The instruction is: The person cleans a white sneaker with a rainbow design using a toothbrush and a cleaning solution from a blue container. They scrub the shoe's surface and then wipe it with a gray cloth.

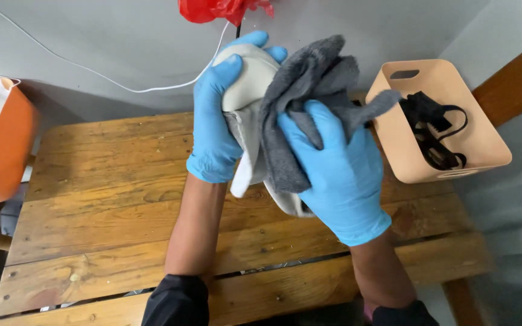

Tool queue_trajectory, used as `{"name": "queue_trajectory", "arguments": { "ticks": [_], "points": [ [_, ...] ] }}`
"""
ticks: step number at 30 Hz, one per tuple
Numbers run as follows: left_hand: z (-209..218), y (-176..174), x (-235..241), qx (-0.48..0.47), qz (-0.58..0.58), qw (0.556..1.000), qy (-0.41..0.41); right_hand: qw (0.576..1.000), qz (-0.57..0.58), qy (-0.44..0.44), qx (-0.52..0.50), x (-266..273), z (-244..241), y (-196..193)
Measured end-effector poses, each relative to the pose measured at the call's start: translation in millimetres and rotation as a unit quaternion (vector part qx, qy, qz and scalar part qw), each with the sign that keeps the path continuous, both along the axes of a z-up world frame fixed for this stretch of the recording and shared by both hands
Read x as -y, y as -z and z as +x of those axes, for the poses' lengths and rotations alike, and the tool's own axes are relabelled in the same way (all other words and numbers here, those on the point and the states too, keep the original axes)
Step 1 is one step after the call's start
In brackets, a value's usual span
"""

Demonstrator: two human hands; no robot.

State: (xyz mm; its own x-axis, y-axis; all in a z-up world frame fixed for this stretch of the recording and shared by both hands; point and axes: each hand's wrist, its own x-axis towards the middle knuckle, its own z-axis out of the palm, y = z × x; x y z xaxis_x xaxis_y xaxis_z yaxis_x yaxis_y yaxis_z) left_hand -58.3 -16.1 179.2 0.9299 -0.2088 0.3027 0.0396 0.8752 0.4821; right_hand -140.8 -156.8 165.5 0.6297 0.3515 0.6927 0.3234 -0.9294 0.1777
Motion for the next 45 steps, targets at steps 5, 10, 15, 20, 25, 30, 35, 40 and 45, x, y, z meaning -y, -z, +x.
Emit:
{"name": "queue_trajectory", "arguments": {
  "ticks": [5,10,15,20,25,30,35,40,45],
  "points": [
    [4.4,9.3,-5.5,0.116,-0.016,0.986,-0.121,0.996,-0.042,0.021,-0.077,-14.1,-19.7,4.2],
    [9.4,9.2,-20.7,0.185,-0.004,0.955,-0.230,0.987,-0.009,0.098,-0.123,26.9,-52.8,-9.7],
    [0.5,8.0,-13.2,0.192,0.005,0.953,-0.234,0.978,0.167,0.050,0.119,59.2,-60.4,-11.9],
    [-10.9,0.9,-3.8,0.131,-0.048,0.982,-0.126,0.979,0.195,0.063,0.013,34.1,-39.2,-10.0],
    [-10.3,-2.8,-10.5,-0.074,-0.061,0.993,-0.064,0.977,0.104,-0.059,-0.179,12.4,-19.3,-14.7],
    [-21.7,-25.9,-18.1,-0.100,-0.065,0.988,-0.094,0.992,0.122,-0.023,-0.036,20.9,-8.3,4.3],
    [-31.8,-24.3,-24.6,-0.029,-0.040,0.994,-0.101,0.960,0.271,-0.073,-0.006,45.4,2.9,15.1],
    [-29.5,-21.1,-25.1,-0.066,-0.023,0.995,-0.077,0.941,0.273,-0.027,-0.196,23.4,-12.2,-21.4],
    [-29.8,-28.7,-25.1,-0.127,-0.020,0.989,-0.068,0.974,0.155,0.049,-0.161,14.0,2.1,-1.7]
  ]
}}
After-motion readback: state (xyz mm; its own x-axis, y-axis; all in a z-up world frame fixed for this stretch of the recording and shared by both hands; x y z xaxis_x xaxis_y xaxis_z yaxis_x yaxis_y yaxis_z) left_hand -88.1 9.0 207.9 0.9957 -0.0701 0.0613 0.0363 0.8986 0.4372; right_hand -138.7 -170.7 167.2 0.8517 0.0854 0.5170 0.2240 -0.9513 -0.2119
